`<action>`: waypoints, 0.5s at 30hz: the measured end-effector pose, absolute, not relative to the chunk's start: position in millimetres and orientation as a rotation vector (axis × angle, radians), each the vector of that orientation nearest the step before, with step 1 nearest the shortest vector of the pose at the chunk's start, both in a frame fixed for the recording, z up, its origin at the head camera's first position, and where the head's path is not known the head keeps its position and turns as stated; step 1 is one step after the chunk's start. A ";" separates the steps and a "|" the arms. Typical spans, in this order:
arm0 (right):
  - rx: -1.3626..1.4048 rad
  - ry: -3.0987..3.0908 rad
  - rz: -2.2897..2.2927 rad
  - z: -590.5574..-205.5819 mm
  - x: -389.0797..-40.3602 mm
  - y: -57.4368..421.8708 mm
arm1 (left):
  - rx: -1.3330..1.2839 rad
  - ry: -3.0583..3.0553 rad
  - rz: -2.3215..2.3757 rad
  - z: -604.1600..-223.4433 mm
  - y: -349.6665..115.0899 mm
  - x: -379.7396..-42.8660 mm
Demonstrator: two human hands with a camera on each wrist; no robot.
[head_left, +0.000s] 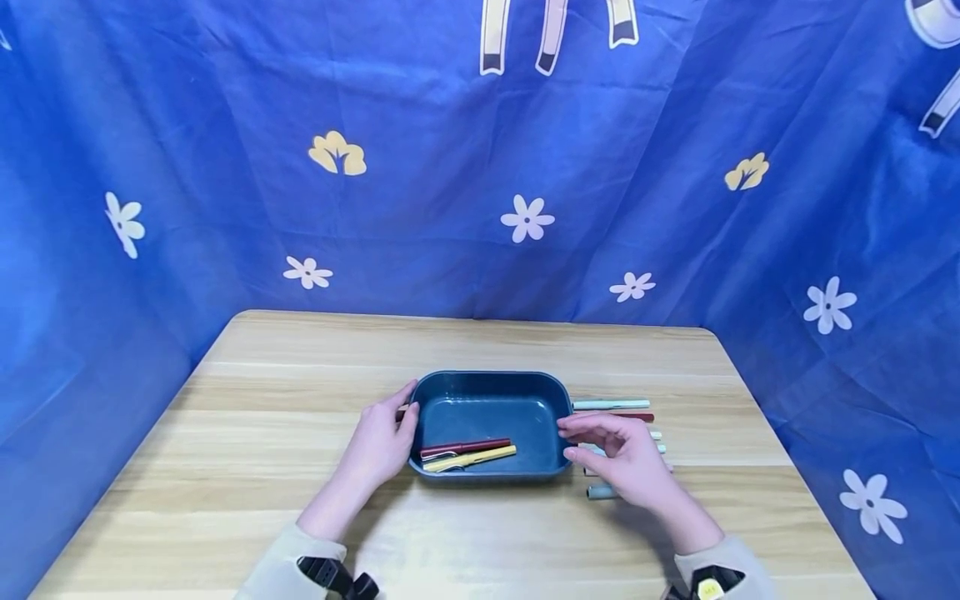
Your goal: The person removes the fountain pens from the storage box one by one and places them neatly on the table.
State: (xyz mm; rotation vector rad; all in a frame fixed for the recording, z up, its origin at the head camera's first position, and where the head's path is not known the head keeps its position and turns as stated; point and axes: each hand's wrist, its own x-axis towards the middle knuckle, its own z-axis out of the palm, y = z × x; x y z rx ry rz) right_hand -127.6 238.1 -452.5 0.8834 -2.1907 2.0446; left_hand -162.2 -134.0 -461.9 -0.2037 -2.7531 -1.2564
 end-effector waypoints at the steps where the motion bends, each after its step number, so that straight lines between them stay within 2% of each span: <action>1: 0.884 -2.192 2.046 -451.9 -129.3 235.6 | -0.202 -2.753 -1.258 -461.8 -134.1 -162.3; 15: 0.848 -2.254 2.155 -448.3 -149.6 204.2 | -0.212 -2.752 -1.235 -461.8 -134.1 -161.2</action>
